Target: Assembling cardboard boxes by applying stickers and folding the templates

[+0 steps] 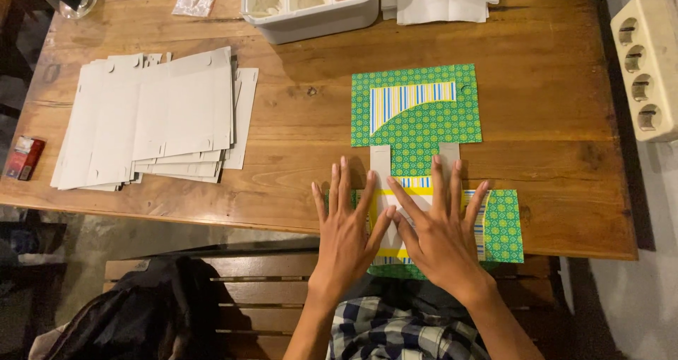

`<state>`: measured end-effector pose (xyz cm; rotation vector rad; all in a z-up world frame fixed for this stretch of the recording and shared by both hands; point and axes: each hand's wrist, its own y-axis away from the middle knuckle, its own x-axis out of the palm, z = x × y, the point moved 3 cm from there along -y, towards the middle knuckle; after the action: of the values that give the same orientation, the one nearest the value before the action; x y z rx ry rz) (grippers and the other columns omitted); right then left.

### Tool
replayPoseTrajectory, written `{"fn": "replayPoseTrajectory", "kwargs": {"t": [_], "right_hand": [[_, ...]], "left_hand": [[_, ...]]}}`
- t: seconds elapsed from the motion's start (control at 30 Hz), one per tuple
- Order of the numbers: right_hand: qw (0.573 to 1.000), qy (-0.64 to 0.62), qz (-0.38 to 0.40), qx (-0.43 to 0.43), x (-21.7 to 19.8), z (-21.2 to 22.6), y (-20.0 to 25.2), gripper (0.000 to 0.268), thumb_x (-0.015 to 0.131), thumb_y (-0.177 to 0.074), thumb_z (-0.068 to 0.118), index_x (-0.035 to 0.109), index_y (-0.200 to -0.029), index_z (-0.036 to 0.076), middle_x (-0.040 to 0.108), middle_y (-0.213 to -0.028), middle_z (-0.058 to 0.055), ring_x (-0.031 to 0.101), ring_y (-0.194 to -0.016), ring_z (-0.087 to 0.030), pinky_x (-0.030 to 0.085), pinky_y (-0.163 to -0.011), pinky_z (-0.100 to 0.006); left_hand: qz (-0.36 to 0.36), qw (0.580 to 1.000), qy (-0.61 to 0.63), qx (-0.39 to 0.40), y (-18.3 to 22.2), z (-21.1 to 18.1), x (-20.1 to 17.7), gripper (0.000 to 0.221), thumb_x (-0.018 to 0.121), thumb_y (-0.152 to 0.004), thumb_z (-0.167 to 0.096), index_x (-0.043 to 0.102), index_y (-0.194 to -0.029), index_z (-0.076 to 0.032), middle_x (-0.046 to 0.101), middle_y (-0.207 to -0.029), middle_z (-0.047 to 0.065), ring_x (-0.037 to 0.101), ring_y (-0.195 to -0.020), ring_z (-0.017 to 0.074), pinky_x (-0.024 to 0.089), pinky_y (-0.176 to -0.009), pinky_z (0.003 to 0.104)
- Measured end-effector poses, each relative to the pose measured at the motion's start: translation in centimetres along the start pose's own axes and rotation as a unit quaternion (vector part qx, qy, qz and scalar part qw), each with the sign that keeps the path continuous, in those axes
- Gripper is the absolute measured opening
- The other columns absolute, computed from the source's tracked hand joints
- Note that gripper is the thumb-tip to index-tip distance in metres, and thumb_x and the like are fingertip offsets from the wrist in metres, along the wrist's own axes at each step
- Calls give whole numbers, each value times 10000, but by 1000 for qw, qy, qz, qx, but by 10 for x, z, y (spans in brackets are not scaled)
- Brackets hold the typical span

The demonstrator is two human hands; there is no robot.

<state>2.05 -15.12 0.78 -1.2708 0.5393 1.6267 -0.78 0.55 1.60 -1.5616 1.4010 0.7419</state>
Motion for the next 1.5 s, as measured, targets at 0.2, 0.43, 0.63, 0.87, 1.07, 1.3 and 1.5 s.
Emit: {"fn": "replayPoseTrajectory", "kwargs": {"t": [0.2, 0.43, 0.63, 0.87, 1.07, 1.3, 1.5], "right_hand": [[995, -88, -39, 31, 1, -7, 1, 713, 573, -978, 409, 346, -1609, 167, -4, -1701, -286, 27, -1590, -467, 19, -1188, -753], [975, -154, -130, 99, -31, -61, -9, 917, 687, -919, 207, 149, -1624, -25, 476, -1524, -290, 486, -1359, -435, 343, -1159, -494], [954, -200, -27, 222, -21, -123, -10, 590, 791, -872, 201, 633, -1420, 51, 745, -1067, -179, 717, -856, -353, 545, -788, -488], [897, -398, -95, 169, -116, -85, -24, 215, 710, -950, 75, 718, -1160, 28, 745, -1010, -43, 614, -816, -71, 489, -692, -201], [931, -306, -199, 33, -190, -69, -42, 43, 713, -1042, -32, 674, -1023, -35, 698, -933, -148, 635, -741, -207, 545, -622, -285], [862, -258, -389, -198, -214, -72, -47, 572, 494, -925, -64, 465, -1487, -167, 441, -1447, -242, 480, -1416, -416, 401, -1212, -511], [953, -263, -119, -90, -143, -89, -13, 267, 654, -939, 151, 762, -1161, 49, 624, -1114, -115, 614, -982, -210, 501, -873, -273]], "left_hand": [[-5, 999, 38, 8, 14, 3, -3, 562, 508, -1065, -402, 418, -1572, -178, 246, -1692, 168, 199, -1582, 363, 92, -1250, 606], [-119, 992, 30, -22, -19, 6, -8, 547, 701, -900, -500, 643, -1279, -110, 618, -1300, 73, 559, -1165, 290, 375, -1062, 478], [-98, 992, 51, -59, -43, 37, 9, 228, 794, -824, -434, 810, -961, -251, 699, -1118, -42, 600, -1033, 201, 407, -1004, 415], [-20, 881, 459, -109, -60, 19, -64, 214, 788, -876, -202, 798, -1054, -83, 805, -1029, 52, 712, -915, 95, 557, -749, 219], [-84, 908, 410, -3, -91, -11, -140, 185, 799, -889, -187, 786, -1051, -101, 797, -1046, 45, 690, -884, 96, 559, -735, 230], [-251, 865, 332, 280, -92, 35, -151, 405, 617, -789, -144, 311, -531, -84, 330, -1632, 247, 253, -1607, 258, 242, -1387, 455], [-95, 941, 165, 280, -65, 33, -98, 201, 840, -892, -239, 790, -1065, -327, 330, -1656, 61, 311, -1570, 304, 247, -1348, 574]]}}
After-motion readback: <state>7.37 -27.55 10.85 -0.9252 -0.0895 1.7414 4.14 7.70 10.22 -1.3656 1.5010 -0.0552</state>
